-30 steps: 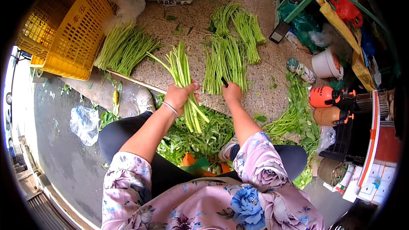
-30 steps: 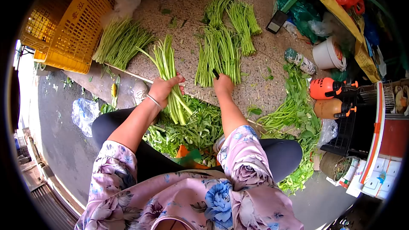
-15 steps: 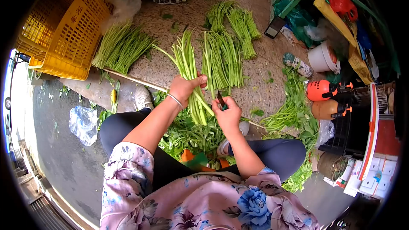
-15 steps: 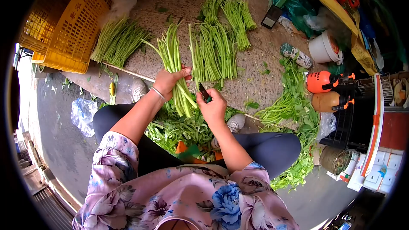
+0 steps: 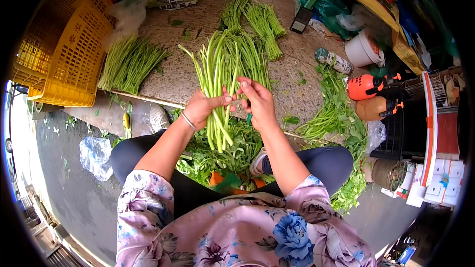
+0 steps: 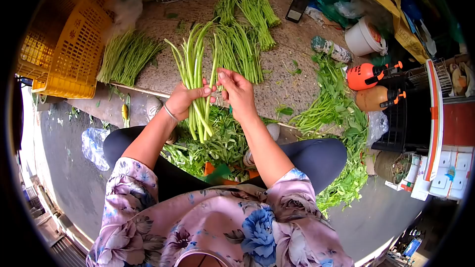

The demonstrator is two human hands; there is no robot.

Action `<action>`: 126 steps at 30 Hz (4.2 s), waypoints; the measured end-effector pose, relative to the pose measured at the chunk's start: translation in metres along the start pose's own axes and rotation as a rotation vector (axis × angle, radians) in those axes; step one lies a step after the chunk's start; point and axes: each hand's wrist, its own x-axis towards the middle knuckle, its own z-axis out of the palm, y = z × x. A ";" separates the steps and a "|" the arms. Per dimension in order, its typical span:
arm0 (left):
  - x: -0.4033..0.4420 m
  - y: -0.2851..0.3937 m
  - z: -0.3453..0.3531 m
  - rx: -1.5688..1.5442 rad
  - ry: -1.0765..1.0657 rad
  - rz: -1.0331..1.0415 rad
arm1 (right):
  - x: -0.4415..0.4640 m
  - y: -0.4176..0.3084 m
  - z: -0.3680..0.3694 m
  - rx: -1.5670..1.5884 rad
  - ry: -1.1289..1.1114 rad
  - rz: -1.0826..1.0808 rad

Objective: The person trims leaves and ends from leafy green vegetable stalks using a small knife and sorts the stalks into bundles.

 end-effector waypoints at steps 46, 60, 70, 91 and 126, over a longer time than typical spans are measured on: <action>-0.014 -0.006 -0.050 0.322 0.256 -0.186 | 0.055 0.097 -0.110 -1.019 0.226 0.100; 0.002 0.006 -0.050 0.042 0.528 0.022 | 0.084 0.098 -0.084 -0.888 0.241 0.067; 0.015 -0.005 -0.020 0.101 0.430 0.042 | -0.022 0.075 -0.028 -0.478 0.030 -0.044; 0.011 0.000 -0.022 -0.039 0.339 0.178 | -0.034 0.078 -0.024 -0.457 0.093 -0.129; -0.021 -0.007 -0.046 0.294 0.263 -0.208 | 0.046 0.134 -0.114 -1.172 0.094 0.022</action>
